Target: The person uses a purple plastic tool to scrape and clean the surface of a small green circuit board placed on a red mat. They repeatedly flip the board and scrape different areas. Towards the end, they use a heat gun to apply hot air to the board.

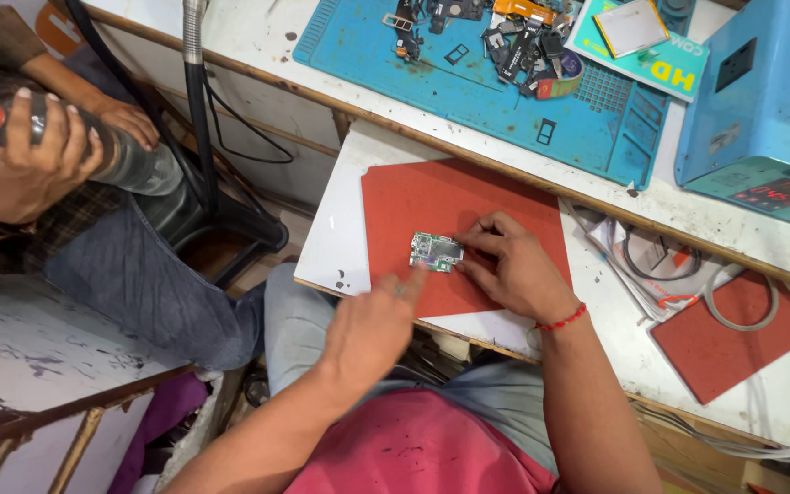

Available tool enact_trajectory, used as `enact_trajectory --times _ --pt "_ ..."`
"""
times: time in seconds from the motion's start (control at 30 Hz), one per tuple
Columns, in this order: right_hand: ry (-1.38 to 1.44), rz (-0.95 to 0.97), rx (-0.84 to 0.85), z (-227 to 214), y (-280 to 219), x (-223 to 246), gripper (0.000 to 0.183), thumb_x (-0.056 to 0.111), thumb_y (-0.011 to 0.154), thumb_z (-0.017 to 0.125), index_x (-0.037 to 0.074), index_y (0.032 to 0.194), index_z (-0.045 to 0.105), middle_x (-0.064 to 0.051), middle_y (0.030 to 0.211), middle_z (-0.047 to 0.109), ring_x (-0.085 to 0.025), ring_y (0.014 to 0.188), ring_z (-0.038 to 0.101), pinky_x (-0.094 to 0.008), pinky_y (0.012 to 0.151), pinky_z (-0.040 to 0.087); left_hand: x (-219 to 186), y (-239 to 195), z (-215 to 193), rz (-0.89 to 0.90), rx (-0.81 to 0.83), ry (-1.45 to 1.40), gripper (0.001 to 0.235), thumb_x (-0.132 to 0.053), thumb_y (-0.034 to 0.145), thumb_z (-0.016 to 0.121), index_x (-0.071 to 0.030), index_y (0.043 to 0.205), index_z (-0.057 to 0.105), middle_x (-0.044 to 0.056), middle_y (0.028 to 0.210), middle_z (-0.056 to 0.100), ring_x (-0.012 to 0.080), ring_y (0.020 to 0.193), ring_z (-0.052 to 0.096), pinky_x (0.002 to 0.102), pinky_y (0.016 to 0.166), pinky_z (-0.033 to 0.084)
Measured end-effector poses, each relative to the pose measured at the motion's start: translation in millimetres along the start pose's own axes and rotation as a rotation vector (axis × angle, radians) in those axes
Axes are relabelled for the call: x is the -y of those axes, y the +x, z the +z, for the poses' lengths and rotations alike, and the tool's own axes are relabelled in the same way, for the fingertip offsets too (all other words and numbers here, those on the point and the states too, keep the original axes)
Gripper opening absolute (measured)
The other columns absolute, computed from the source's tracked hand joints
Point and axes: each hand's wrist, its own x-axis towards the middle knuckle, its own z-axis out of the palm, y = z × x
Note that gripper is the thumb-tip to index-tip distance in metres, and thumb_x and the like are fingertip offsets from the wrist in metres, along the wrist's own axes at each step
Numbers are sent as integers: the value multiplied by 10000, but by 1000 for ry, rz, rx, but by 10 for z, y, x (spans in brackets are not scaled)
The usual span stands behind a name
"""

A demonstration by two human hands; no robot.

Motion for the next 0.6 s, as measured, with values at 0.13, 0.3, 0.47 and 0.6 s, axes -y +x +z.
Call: enact_trajectory --times 0.13,0.3,0.47,0.6 --pt "-28 -12 -30 -5 -74 21 356 113 778 822 46 1123 761 -134 1061 643 -295 919 654 -387 793 546 -31 0 -48 29 43 23 586 -58 829 575 -8 1413 561 153 858 658 296 543 708 401 486 582" --pt "-30 -15 -38 3 -26 13 315 119 799 817 37 1097 759 -125 1062 649 -289 935 667 -384 812 557 -16 59 -117 -7 -6 20 571 -51 849 569 -8 1419 564 149 835 653 292 547 704 401 484 573" --pt "-31 -27 -39 36 -64 45 311 113 798 813 26 1091 759 -133 1063 644 -300 934 665 -393 808 557 11 -11 -127 -48 21 34 568 -70 823 581 -28 1390 574 135 815 648 297 568 704 417 474 565" --pt "7 -33 -69 -23 48 40 283 94 795 782 24 1068 758 -134 1061 644 -295 943 680 -381 808 570 143 1 -51 -17 32 52 615 -45 829 568 -11 1442 532 142 858 649 287 544 705 397 493 579"
